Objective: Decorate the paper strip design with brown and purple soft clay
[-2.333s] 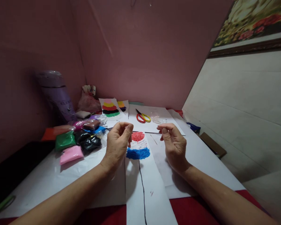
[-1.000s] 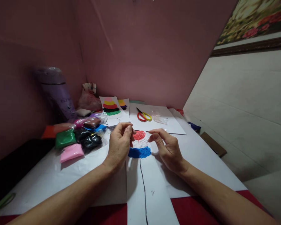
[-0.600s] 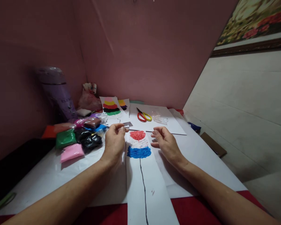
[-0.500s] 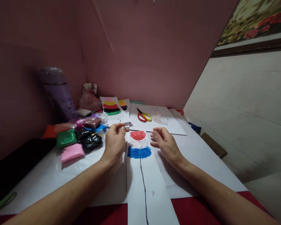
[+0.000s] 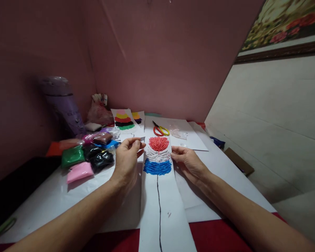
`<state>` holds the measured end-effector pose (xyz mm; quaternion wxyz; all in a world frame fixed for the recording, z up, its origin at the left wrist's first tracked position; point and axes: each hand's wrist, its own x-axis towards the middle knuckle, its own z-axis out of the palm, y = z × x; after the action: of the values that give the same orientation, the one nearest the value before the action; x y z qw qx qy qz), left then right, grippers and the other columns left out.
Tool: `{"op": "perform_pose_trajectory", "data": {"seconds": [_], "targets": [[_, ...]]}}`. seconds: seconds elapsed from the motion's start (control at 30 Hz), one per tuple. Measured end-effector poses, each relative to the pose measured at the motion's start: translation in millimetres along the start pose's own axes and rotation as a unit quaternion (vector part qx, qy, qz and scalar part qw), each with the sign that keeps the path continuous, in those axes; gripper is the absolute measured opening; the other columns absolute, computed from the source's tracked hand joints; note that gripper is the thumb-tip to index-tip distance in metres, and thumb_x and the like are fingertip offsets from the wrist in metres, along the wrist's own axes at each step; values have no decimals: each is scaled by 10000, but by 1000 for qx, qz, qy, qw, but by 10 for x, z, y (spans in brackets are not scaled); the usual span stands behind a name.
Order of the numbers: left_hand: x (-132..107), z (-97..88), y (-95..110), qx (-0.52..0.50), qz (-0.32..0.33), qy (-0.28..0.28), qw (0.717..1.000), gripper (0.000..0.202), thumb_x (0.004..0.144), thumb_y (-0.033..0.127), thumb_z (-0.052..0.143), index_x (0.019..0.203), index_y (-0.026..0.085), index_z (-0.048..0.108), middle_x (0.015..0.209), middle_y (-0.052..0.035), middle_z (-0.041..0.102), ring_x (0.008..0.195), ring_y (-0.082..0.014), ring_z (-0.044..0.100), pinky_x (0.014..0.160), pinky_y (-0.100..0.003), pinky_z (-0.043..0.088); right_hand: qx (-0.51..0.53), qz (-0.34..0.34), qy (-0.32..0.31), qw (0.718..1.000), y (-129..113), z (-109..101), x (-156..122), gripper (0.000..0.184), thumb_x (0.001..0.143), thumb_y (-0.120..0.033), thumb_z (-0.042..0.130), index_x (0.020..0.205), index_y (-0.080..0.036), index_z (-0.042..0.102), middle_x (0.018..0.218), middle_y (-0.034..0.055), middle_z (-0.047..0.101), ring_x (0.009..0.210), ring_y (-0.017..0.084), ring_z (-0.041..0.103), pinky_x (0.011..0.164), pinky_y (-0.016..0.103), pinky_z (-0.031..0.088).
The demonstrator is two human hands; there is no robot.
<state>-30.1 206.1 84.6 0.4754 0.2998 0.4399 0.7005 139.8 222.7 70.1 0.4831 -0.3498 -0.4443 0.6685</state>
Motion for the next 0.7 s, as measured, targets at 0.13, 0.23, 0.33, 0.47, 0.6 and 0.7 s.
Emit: {"op": "perform_pose_trajectory", "data": {"seconds": [0.13, 0.23, 0.33, 0.47, 0.6, 0.7], "targets": [[-4, -12, 16, -9, 1, -15, 1000, 57, 768, 164, 610, 803, 125, 586, 691, -14, 605, 698, -141, 570, 760, -328, 465, 30, 8, 19, 999, 7, -5, 12, 226, 576, -168, 837, 755, -142, 702, 712, 41, 727, 626, 145, 641, 655, 274, 505], [2, -17, 27, -21, 5, -14, 1000, 75, 770, 176, 606, 827, 136, 580, 694, -11, 606, 699, -145, 578, 748, -326, 477, 38, -2, 36, 999, 21, -18, 17, 256, 572, -163, 841, 783, -154, 695, 735, 32, 730, 627, 145, 645, 642, 274, 509], [19, -10, 39, -13, -3, 5, 1000, 110, 753, 157, 594, 862, 142, 584, 705, -6, 600, 664, -141, 574, 695, -310, 482, 48, -25, 40, 998, 31, -30, 25, 272, 557, -153, 839, 792, -153, 701, 746, 29, 728, 652, 151, 648, 658, 280, 509], [48, -11, 33, 10, -26, 43, 999, 199, 665, 48, 509, 827, 116, 603, 677, -3, 586, 570, -104, 538, 609, -249, 442, 49, -48, 37, 997, 46, -56, 40, 266, 581, -184, 831, 816, -161, 709, 779, 28, 727, 666, 152, 633, 667, 291, 498], [49, -18, 10, 16, -69, 4, 997, 202, 593, 60, 499, 741, 93, 632, 608, -2, 565, 499, -80, 467, 503, -202, 351, 49, -59, 28, 997, 62, -79, 49, 249, 624, -219, 820, 841, -173, 706, 795, 26, 718, 699, 169, 632, 712, 328, 493], [13, -8, -5, -8, -110, -84, 990, 66, 650, 166, 597, 681, 112, 618, 581, -3, 554, 522, -104, 484, 499, -202, 369, 44, -67, 22, 997, 61, -77, 50, 243, 639, -238, 812, 849, -178, 706, 798, 30, 717, 690, 172, 623, 701, 332, 487]]}}
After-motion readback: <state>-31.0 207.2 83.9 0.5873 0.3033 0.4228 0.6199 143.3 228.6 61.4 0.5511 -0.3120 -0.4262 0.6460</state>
